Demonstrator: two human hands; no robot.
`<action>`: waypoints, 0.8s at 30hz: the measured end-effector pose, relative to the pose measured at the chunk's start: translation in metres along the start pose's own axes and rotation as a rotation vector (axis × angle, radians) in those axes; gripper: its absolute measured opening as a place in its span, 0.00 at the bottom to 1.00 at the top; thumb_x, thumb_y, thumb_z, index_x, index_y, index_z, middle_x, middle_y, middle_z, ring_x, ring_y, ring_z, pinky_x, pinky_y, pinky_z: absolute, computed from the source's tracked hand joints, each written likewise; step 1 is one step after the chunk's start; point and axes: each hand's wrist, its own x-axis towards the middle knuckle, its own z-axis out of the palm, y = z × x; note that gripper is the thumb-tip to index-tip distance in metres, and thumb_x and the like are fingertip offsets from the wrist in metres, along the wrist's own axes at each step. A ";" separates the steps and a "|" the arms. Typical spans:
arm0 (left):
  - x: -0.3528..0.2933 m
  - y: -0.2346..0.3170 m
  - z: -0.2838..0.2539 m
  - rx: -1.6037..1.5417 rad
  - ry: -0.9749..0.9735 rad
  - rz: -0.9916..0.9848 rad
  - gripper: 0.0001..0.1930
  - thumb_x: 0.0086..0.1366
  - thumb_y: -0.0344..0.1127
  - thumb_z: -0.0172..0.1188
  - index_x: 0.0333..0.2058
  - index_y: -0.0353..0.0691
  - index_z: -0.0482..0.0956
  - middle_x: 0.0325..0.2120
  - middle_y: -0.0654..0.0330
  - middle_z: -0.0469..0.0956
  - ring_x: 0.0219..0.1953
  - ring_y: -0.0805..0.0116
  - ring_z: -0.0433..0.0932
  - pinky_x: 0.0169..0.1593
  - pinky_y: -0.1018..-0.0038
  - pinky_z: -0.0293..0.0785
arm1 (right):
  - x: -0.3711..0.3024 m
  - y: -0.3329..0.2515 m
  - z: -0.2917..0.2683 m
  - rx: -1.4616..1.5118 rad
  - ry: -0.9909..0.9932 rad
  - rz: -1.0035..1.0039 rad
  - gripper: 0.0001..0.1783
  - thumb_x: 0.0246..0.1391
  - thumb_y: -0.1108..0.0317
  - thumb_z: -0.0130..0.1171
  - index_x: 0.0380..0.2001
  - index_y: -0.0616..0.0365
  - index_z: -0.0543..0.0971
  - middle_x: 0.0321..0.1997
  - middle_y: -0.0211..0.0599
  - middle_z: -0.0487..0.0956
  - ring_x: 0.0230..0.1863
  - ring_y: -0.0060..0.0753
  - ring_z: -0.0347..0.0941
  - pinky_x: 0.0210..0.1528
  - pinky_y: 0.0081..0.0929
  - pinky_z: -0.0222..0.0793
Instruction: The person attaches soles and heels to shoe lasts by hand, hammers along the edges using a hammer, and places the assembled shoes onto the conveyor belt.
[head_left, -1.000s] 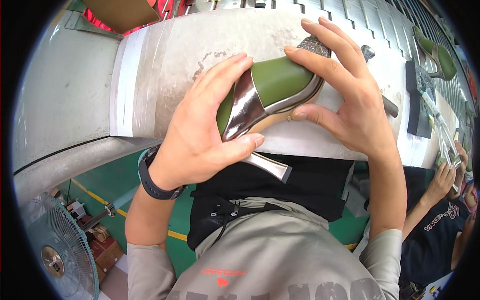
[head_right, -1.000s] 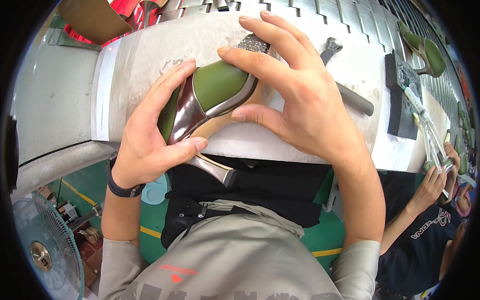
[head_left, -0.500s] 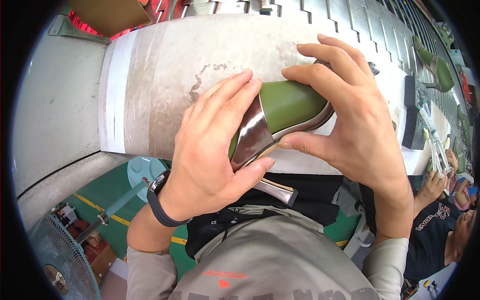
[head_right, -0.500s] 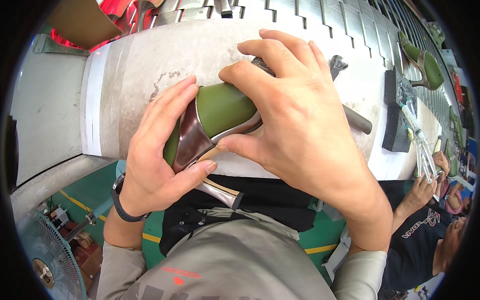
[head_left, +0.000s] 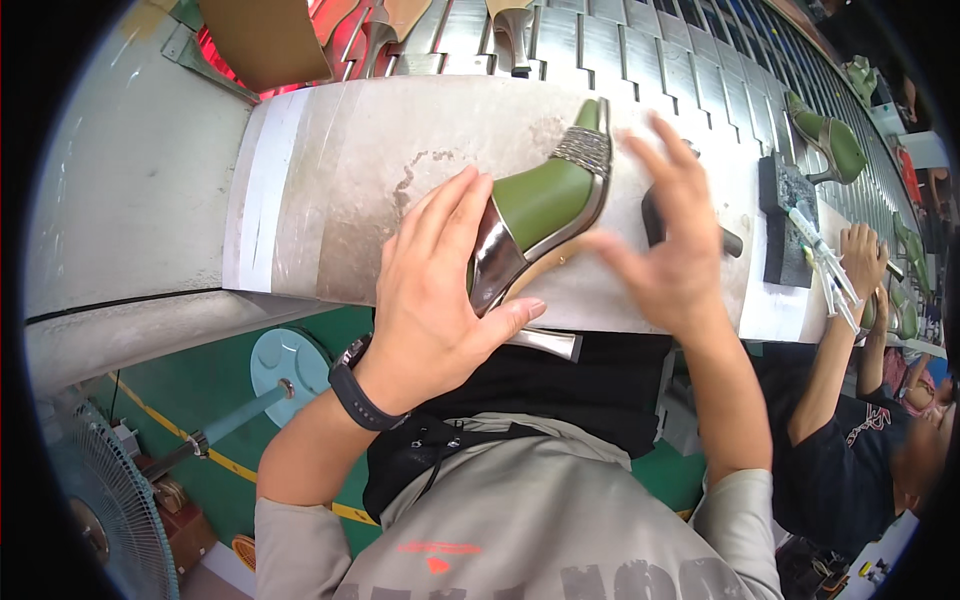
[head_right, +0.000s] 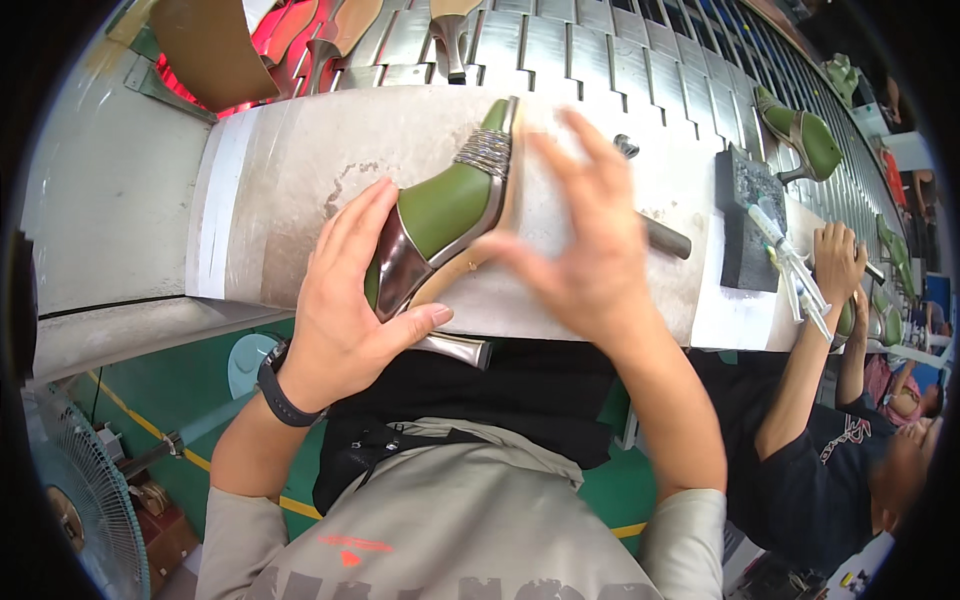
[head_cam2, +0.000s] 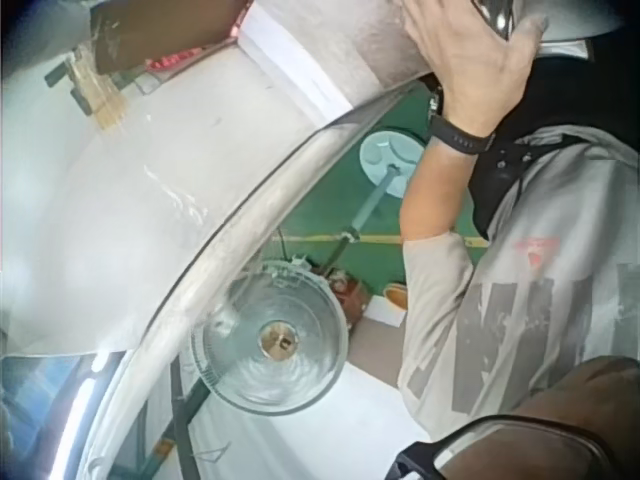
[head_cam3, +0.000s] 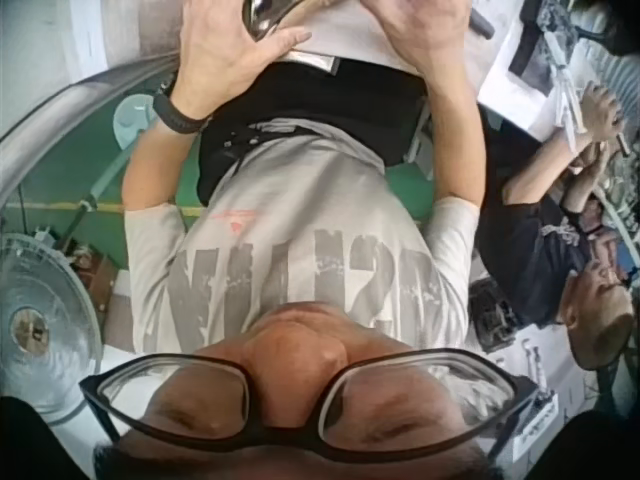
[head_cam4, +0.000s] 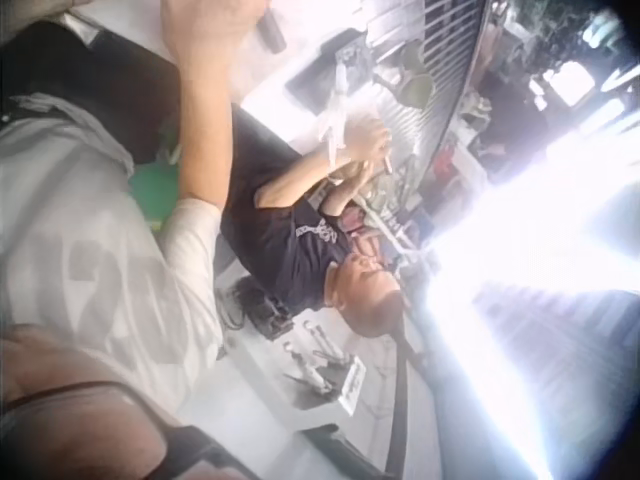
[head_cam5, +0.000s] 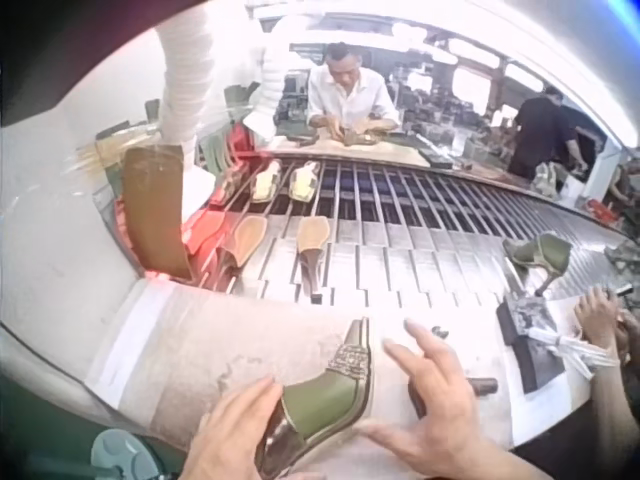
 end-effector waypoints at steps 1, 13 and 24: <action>-0.003 -0.001 0.000 0.001 -0.004 -0.010 0.51 0.52 0.44 0.79 0.71 0.31 0.63 0.71 0.41 0.64 0.71 0.41 0.64 0.70 0.51 0.64 | -0.011 0.014 -0.009 -0.097 0.051 0.088 0.36 0.48 0.62 0.79 0.61 0.55 0.80 0.66 0.54 0.75 0.69 0.57 0.70 0.65 0.50 0.71; 0.088 0.023 0.016 -0.008 -0.356 0.115 0.55 0.51 0.45 0.81 0.74 0.38 0.59 0.46 0.37 0.82 0.47 0.34 0.82 0.50 0.53 0.78 | -0.031 0.024 -0.048 -0.395 -0.269 0.292 0.27 0.51 0.81 0.61 0.57 0.58 0.81 0.47 0.47 0.81 0.43 0.49 0.79 0.47 0.40 0.76; 0.100 0.027 0.017 -0.069 -0.472 0.060 0.58 0.48 0.38 0.81 0.76 0.36 0.57 0.52 0.37 0.81 0.50 0.36 0.83 0.54 0.57 0.79 | 0.008 0.021 -0.071 0.853 0.008 0.558 0.13 0.62 0.71 0.69 0.47 0.67 0.85 0.42 0.36 0.88 0.40 0.20 0.80 0.45 0.21 0.76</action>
